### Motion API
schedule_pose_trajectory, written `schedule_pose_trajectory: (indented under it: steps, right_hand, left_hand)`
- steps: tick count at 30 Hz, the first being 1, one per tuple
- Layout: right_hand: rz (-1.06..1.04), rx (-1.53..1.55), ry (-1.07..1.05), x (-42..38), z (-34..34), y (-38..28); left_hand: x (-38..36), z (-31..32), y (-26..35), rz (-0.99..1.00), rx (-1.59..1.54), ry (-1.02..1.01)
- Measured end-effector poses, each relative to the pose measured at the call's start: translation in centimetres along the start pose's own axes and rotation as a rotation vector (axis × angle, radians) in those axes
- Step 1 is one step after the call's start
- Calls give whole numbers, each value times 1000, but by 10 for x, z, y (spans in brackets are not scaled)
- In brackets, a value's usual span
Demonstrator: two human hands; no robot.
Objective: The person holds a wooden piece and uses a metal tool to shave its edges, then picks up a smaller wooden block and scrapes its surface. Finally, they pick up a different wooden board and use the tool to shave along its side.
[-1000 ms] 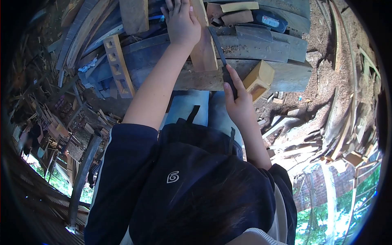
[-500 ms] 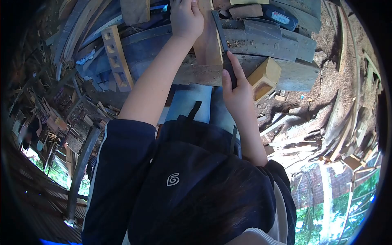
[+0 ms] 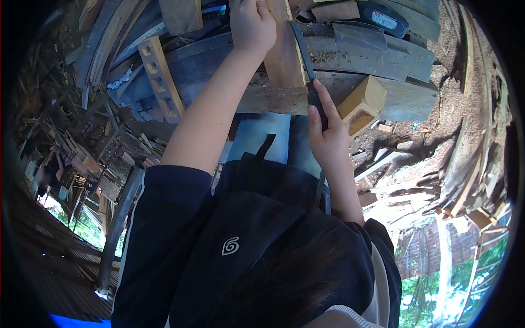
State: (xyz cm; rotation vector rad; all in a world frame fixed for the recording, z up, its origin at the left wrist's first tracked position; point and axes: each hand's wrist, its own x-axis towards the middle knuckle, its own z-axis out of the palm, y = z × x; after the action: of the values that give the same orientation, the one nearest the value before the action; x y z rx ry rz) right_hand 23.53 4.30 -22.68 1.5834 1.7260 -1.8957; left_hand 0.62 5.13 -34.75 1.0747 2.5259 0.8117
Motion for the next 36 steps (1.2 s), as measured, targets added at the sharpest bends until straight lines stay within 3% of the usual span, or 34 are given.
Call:
schedule_pose_trajectory:
  steps: [3,5,8,12,14,21,23,26,30,32,34,36]
  right_hand:
    - [-107,-42,66,4,7,11]
    - [-300,-66,158,13,11,16]
    - [-203,-107,124,26,14,9]
    - [-275,-87,140,17,11,6]
    - [121,178,-62,4,4,2]
    - [143,226,-94,7,1,15]
    - [-183,-41,86,11,9,17]
    - [-13,-14,25,7,6,-2]
    - [-186,72,88,10,15,14]
    - [219,354,-94,9,8,3]
    - [126,352,-63,11,12,10]
    - [-89,112,42,12,11,7]
  left_hand:
    - [0,0,-4,37,-32,9]
    - [-1,1,-4,65,4,22]
    - [-2,1,-4,75,1,10]
    - [-2,-1,-7,91,-23,-8]
    - [-1,0,-7,89,-7,2]
    - [-1,-1,-3,35,-6,-19]
    - [-2,0,-3,65,-31,-1]
    - [-1,1,-6,87,31,3]
    - [-1,0,-5,96,33,2]
    - [-2,2,-4,74,10,2]
    - [-1,2,-6,100,-1,17]
    - [-1,3,-6,89,-4,19]
